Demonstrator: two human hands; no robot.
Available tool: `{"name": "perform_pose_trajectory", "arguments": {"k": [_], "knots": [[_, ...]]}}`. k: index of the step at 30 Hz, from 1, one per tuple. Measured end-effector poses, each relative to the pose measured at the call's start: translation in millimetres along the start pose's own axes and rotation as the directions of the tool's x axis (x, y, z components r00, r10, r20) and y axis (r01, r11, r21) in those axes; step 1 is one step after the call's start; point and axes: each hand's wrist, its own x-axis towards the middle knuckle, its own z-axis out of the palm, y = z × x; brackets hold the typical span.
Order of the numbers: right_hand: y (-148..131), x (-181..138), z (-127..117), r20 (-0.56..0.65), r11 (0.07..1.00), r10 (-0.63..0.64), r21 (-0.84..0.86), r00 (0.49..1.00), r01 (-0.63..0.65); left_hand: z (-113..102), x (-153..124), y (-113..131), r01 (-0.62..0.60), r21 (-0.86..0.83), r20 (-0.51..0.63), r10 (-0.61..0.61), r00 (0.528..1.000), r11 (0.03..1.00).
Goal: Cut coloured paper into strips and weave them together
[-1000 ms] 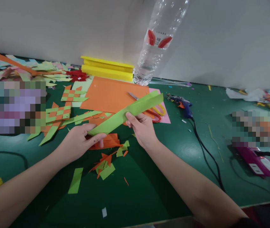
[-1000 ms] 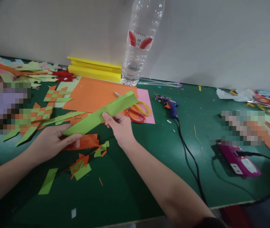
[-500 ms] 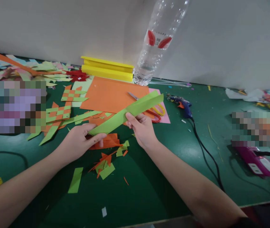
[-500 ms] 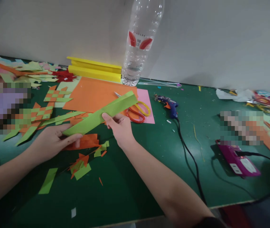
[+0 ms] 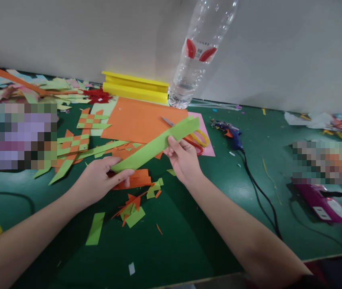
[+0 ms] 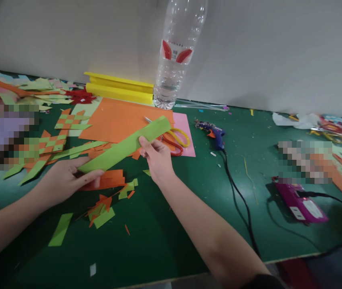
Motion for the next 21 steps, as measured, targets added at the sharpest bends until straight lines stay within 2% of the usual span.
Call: {"name": "perform_pose_trajectory", "arguments": {"k": [12,21], "knots": [[-3.1,4.2,-3.0,-0.006,0.998,0.014,0.060,1.000,-0.014,0.9,-0.2,-2.3,-0.008,0.034,0.002,0.007,1.000,0.999],[-4.3,7.4,-5.1,-0.021,0.994,-0.001,0.108,1.000,0.003,1.7,-0.1,-0.5,0.037,0.017,0.006,-0.037,0.999,0.999]]}}
